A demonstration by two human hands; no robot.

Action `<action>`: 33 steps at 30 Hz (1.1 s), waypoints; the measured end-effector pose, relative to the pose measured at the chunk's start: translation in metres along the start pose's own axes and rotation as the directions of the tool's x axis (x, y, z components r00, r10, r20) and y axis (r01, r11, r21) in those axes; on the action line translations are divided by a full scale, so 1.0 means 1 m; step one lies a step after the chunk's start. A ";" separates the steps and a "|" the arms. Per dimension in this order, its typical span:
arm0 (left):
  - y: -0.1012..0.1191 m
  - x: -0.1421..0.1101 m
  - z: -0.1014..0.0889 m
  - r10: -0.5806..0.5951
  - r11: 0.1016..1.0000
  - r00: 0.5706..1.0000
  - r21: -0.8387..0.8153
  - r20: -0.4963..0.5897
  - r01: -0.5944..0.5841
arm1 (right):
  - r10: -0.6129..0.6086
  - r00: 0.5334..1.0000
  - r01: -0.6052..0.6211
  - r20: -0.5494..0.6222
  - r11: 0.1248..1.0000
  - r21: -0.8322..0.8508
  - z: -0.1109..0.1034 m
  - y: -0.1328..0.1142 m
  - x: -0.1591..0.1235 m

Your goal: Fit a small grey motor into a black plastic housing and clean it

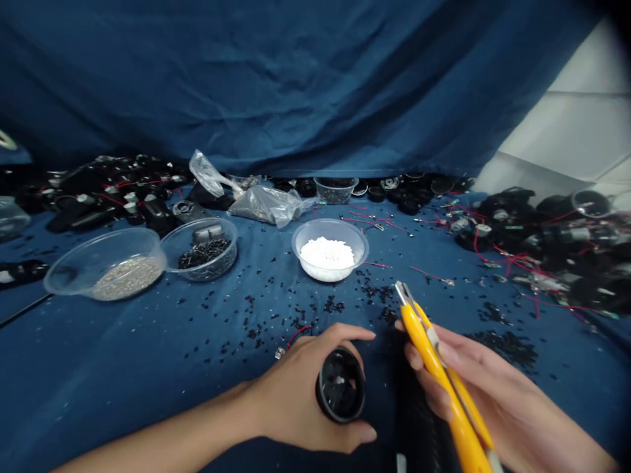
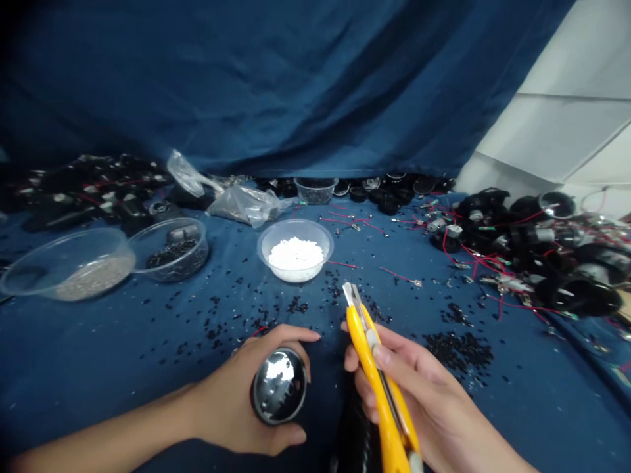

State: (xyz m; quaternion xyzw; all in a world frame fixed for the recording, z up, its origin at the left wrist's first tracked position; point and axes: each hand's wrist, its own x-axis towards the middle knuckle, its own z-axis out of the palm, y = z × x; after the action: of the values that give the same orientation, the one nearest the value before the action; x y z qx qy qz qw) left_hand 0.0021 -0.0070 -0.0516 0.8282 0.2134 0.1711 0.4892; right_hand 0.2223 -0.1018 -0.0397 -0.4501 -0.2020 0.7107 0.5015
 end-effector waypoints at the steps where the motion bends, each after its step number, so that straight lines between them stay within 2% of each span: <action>1: 0.000 0.000 0.000 0.009 1.000 1.000 0.002 0.006 -0.009 | -0.002 1.000 0.002 0.019 1.000 0.005 0.000 0.000 0.000; 3: -0.001 -0.001 -0.001 0.011 1.000 1.000 -0.001 0.011 -0.011 | -0.018 0.999 0.017 0.035 1.000 0.008 0.000 0.000 -0.001; 8: 0.002 -0.002 0.001 -0.016 0.999 1.000 0.039 -0.003 0.016 | -0.126 0.992 0.126 -0.011 0.992 0.024 0.001 0.008 -0.001; 13: 0.002 -0.004 0.007 -0.052 0.986 0.999 0.155 -0.015 0.053 | -0.106 0.994 0.107 -0.011 0.990 0.093 0.000 0.009 0.001; 17: 0.001 -0.005 0.011 -0.071 0.983 0.995 0.165 -0.065 0.081 | -0.158 0.984 0.155 0.081 0.987 0.043 0.000 0.004 -0.001; 19: 0.000 -0.006 0.012 -0.079 0.982 0.994 0.166 -0.069 0.089 | -0.144 0.980 0.144 0.136 0.990 0.014 0.001 0.002 -0.003; 23: -0.002 -0.007 0.012 -0.142 0.972 0.990 0.185 -0.023 0.144 | -0.097 0.983 0.104 0.155 0.994 -0.037 0.003 0.002 -0.003; 29: -0.009 -0.003 0.007 -0.221 0.958 0.974 0.199 0.053 0.207 | -0.075 0.991 0.075 0.111 0.997 0.012 0.001 0.002 0.000; 33: -0.003 0.000 0.001 -0.203 0.970 0.974 0.159 0.105 0.185 | -0.038 0.984 0.024 0.171 0.996 0.084 -0.023 0.016 0.004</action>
State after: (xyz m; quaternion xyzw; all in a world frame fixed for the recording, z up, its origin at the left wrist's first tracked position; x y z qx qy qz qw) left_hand 0.0016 -0.0063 -0.0545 0.8462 0.2755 0.0557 0.4527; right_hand 0.2329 -0.1084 -0.0648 -0.3627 -0.2225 0.7469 0.5111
